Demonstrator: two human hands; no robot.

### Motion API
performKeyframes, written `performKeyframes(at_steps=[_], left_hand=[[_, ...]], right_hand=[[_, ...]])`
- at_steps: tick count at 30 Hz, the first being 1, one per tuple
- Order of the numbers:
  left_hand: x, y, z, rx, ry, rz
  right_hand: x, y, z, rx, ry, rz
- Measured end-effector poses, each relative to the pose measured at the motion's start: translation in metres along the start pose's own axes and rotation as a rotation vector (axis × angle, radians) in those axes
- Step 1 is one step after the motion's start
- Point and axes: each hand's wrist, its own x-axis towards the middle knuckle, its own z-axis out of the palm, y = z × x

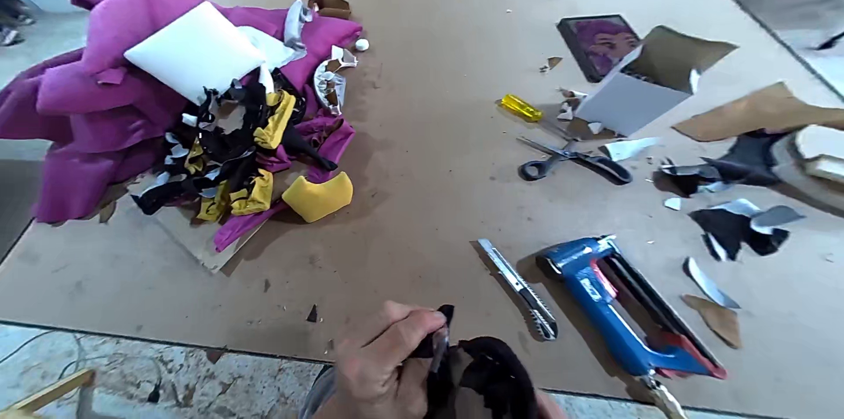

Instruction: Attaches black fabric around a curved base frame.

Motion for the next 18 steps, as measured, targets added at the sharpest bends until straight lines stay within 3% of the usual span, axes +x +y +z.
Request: performKeyframes(at_steps=[3,6,9,11,14,18], left_hand=[[0.010,-0.006,0.004,0.022,-0.007,0.023],[0.019,-0.040,0.007,0.173,-0.016,0.026],[-0.003,-0.100,0.016,0.366,-0.174,0.056],[-0.021,-0.123,0.014,0.390,-0.282,0.029],[-0.040,-0.125,0.007,0.350,-0.370,0.017],[-0.040,-0.140,0.002,0.235,-0.431,0.132]], right_hand=[[0.016,-0.005,0.009,-0.193,0.326,0.119],[0.049,0.057,-0.007,0.111,0.582,0.169],[0.078,0.129,-0.015,0.427,0.732,0.302],[0.079,0.142,-0.010,0.190,0.725,0.395],[0.064,0.128,-0.008,-0.428,0.605,0.644],[0.062,0.115,-0.014,-0.683,0.517,0.792]])
